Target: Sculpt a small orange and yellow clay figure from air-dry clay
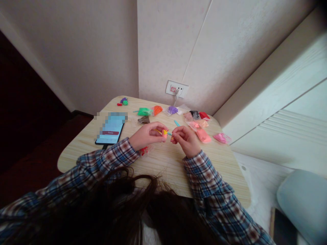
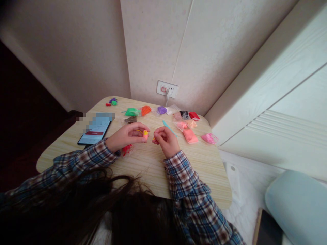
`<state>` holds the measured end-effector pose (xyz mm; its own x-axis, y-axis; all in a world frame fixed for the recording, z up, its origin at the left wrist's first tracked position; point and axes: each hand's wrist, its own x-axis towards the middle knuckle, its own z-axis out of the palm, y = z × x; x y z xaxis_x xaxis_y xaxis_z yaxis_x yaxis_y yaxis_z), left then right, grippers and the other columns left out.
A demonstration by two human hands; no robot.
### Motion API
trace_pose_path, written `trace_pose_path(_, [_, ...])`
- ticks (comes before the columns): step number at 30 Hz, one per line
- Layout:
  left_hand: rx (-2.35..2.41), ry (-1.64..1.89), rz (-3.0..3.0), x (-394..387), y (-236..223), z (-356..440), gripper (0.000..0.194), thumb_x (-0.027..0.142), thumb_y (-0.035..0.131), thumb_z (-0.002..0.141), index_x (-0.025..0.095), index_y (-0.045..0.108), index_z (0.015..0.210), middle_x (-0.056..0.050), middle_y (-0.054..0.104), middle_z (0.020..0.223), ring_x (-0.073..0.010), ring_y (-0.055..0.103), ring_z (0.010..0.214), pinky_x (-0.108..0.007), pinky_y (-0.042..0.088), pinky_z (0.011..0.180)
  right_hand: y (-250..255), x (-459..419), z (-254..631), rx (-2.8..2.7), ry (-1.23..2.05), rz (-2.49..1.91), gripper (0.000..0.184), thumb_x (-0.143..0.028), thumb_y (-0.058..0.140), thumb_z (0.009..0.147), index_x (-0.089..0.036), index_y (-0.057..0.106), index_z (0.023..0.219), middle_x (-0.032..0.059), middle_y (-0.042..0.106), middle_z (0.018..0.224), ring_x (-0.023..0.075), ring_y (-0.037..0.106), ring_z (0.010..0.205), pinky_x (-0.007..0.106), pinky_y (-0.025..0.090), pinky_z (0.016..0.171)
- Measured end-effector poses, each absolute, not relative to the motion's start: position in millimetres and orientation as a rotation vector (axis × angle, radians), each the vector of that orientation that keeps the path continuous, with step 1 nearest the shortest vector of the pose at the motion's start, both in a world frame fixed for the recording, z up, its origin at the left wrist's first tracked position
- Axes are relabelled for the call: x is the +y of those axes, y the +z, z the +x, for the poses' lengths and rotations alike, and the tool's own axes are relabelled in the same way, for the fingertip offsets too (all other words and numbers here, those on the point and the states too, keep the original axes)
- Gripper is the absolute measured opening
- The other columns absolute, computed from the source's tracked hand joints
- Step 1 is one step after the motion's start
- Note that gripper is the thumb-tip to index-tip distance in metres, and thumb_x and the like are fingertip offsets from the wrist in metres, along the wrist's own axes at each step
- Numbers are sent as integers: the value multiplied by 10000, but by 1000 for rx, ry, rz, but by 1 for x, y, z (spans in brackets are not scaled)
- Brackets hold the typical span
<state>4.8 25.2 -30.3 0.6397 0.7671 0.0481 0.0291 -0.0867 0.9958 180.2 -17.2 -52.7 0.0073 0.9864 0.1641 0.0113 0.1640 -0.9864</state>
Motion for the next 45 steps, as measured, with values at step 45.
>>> trace_pose_path(45, [646, 685, 1688, 23, -32, 7, 117, 107, 543, 661, 134, 517, 772, 24, 524, 723, -73, 525, 610, -195, 426, 576, -50, -25, 170, -1447, 821, -1003, 229, -374, 622, 758, -221, 487, 863, 3, 635, 754, 123, 617, 677, 298, 504, 649])
